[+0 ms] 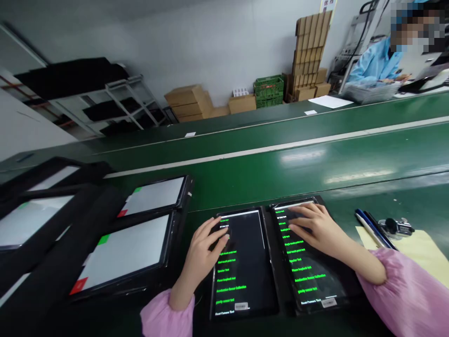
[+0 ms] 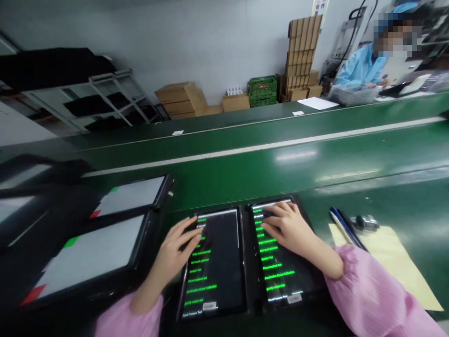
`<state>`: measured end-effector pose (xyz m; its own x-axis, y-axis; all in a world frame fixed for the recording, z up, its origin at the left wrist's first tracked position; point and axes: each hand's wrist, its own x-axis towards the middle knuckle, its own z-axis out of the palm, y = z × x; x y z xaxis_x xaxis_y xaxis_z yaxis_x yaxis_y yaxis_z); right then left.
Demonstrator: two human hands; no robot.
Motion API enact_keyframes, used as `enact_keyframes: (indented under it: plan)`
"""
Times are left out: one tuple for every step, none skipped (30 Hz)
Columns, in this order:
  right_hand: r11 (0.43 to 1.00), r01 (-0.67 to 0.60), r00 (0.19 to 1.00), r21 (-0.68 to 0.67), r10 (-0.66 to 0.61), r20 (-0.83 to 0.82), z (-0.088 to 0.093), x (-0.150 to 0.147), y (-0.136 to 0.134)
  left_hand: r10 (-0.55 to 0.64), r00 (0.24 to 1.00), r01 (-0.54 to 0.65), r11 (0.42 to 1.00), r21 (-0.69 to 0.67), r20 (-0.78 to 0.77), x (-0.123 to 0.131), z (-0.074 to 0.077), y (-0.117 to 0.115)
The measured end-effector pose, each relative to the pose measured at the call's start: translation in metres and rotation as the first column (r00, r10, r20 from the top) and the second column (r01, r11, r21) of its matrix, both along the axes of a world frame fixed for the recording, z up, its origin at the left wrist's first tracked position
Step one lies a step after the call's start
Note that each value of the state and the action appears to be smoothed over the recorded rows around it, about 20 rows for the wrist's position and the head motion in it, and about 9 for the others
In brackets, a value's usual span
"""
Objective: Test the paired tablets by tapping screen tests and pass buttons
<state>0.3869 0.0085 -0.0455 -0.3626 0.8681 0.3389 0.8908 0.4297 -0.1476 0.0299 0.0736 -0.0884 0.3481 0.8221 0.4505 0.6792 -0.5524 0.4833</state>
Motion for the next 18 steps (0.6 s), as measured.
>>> enact_keyframes:
  plan:
    - [1.0,0.013,1.0,0.008,-0.013,0.001,0.001,0.001,-0.001,0.006,1.0,-0.006,1.0,0.004,0.003,-0.001,0.001,0.0]
    - [1.0,0.027,1.0,0.015,-0.027,0.005,0.001,0.001,-0.001,0.012,1.0,-0.012,1.0,0.003,-0.002,-0.001,0.002,0.002]
    - [0.999,0.039,0.999,0.019,-0.039,0.012,0.0,0.001,0.002,0.014,1.0,-0.014,1.0,-0.001,-0.013,0.0,0.003,0.005]
    - [0.999,0.048,0.999,0.02,-0.048,0.02,-0.001,0.001,0.005,0.012,1.0,-0.012,1.0,-0.006,-0.029,0.001,0.003,0.008]
    - [0.998,0.052,0.998,0.019,-0.053,0.03,-0.003,0.0,0.008,0.007,0.999,-0.008,1.0,-0.011,-0.049,0.003,0.002,0.011]
    - [0.998,0.056,0.998,0.015,-0.056,0.04,-0.005,-0.001,0.012,0.003,0.998,-0.004,1.0,-0.013,-0.069,0.005,0.0,0.014]
    - [0.998,0.058,0.997,0.01,-0.058,0.049,-0.006,-0.002,0.014,0.001,0.996,-0.002,1.0,-0.012,-0.086,0.006,-0.002,0.015]
    - [0.998,0.059,0.997,0.003,-0.059,0.057,-0.007,-0.002,0.016,-0.001,0.995,0.0,1.0,-0.008,-0.099,0.007,-0.004,0.016]
    - [0.998,0.058,0.996,-0.005,-0.058,0.064,-0.008,-0.003,0.017,-0.001,0.994,0.001,1.0,-0.001,-0.108,0.007,-0.007,0.016]
    - [0.998,0.056,0.996,-0.014,-0.055,0.071,-0.009,-0.003,0.017,-0.001,0.994,0.002,1.0,0.006,-0.112,0.007,-0.009,0.016]
    - [0.998,0.054,0.996,-0.022,-0.052,0.076,-0.009,-0.003,0.017,-0.002,0.994,0.003,1.0,0.01,-0.112,0.006,-0.011,0.015]
    - [0.998,0.052,0.996,-0.03,-0.05,0.08,-0.009,-0.002,0.016,-0.004,0.994,0.005,1.0,0.012,-0.112,0.006,-0.012,0.014]
    - [0.998,0.051,0.995,-0.035,-0.048,0.083,-0.009,-0.002,0.016,-0.006,0.993,0.008,1.0,0.011,-0.114,0.005,-0.012,0.014]
    - [0.998,0.051,0.995,-0.04,-0.048,0.084,-0.009,-0.002,0.015,-0.009,0.993,0.01,1.0,0.007,-0.118,0.005,-0.012,0.013]
    - [0.998,0.052,0.995,-0.044,-0.048,0.083,-0.009,-0.001,0.015,-0.01,0.992,0.011,1.0,0.003,-0.122,0.004,-0.012,0.013]
    - [0.997,0.053,0.996,-0.047,-0.049,0.081,-0.009,-0.001,0.015,-0.011,0.992,0.011,1.0,0.001,-0.127,0.004,-0.011,0.012]
    - [0.997,0.053,0.996,-0.051,-0.049,0.078,-0.01,-0.001,0.015,-0.01,0.991,0.01,1.0,0.001,-0.131,0.004,-0.011,0.012]
    - [0.997,0.053,0.996,-0.054,-0.049,0.073,-0.01,-0.001,0.016,-0.008,0.991,0.009,1.0,0.003,-0.132,0.004,-0.011,0.012]
